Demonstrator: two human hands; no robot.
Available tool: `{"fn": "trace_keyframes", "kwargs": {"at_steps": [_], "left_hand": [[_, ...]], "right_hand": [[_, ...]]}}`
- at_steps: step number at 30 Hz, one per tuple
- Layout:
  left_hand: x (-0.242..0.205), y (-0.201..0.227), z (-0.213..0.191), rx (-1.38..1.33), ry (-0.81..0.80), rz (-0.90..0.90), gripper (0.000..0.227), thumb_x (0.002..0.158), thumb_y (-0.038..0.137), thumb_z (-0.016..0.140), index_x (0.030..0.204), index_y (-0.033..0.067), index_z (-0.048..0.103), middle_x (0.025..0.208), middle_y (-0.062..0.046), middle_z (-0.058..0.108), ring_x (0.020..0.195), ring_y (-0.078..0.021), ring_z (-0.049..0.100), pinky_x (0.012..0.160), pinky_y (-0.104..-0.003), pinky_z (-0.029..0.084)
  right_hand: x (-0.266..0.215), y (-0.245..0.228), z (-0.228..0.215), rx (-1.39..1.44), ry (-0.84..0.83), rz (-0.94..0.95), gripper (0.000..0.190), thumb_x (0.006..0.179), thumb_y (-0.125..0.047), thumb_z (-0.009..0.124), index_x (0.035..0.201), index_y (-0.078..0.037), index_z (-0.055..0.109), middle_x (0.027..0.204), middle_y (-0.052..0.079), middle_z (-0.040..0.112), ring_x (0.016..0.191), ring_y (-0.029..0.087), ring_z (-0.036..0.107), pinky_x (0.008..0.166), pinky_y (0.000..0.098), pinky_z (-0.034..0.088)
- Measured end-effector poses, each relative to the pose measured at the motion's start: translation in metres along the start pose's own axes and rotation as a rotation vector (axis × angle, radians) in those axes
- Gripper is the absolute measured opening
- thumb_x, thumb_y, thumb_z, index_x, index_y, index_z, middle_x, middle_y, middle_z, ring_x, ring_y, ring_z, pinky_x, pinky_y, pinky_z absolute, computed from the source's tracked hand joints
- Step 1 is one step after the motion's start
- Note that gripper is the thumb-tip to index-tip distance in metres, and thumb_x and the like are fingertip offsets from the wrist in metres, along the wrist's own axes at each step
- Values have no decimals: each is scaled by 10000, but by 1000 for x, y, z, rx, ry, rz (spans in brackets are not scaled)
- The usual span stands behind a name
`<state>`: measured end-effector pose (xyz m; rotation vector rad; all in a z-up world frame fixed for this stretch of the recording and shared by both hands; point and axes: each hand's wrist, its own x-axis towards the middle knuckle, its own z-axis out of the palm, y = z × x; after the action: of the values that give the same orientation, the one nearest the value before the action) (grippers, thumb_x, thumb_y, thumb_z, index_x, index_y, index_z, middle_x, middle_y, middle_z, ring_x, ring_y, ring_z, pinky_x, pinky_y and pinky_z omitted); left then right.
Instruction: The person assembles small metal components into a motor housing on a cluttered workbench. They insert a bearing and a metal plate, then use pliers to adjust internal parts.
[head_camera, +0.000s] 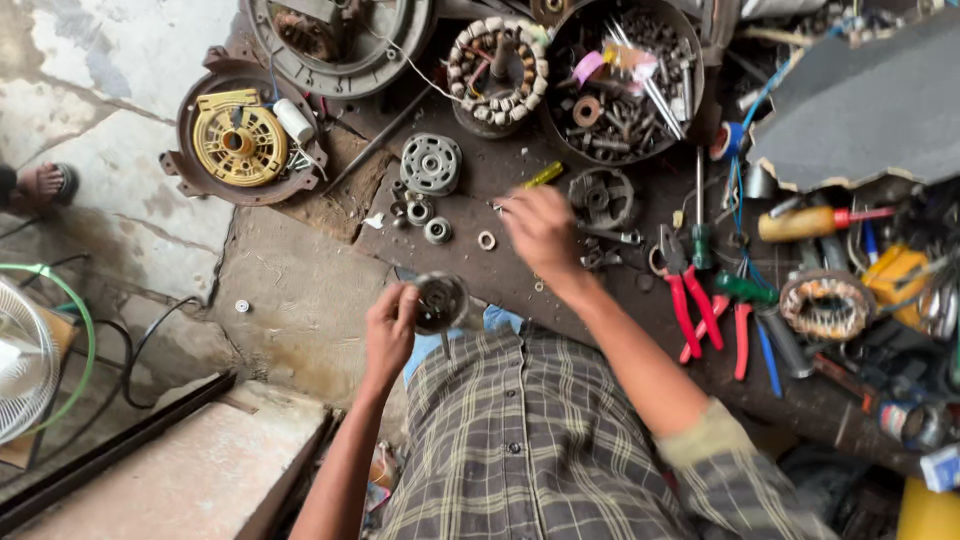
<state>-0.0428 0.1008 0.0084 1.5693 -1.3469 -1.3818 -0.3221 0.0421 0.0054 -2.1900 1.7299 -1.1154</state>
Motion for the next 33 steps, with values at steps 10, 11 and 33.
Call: {"fn": "trace_keyframes", "kwargs": {"at_steps": [10, 11, 33], "left_hand": [[13, 37, 37, 295, -228, 193, 362, 979, 363, 651, 1058, 20, 732, 891, -161, 737, 772, -279, 725, 691, -368, 547], [15, 41, 42, 276, -244, 206, 364, 975, 365, 656, 1061, 20, 732, 900, -160, 742, 778, -276, 731, 695, -366, 552], [22, 100, 71, 464, -131, 355, 304, 964, 351, 674, 1114, 93, 726, 917, -98, 676, 718, -207, 689, 607, -346, 548]], "right_hand": [[-28, -2, 1, -7, -240, -201, 123, 893, -131, 725, 979, -73, 791, 891, 92, 716, 853, 263, 655, 765, 410, 505], [-19, -4, 12, 13, -235, -204, 118, 906, -136, 717, 980, -67, 778, 900, 90, 710, 860, 255, 654, 770, 400, 514], [143, 165, -94, -287, -265, 205, 428, 858, -180, 823, 1260, -85, 708, 1089, 129, 698, 1031, 299, 626, 923, 504, 489]]}}
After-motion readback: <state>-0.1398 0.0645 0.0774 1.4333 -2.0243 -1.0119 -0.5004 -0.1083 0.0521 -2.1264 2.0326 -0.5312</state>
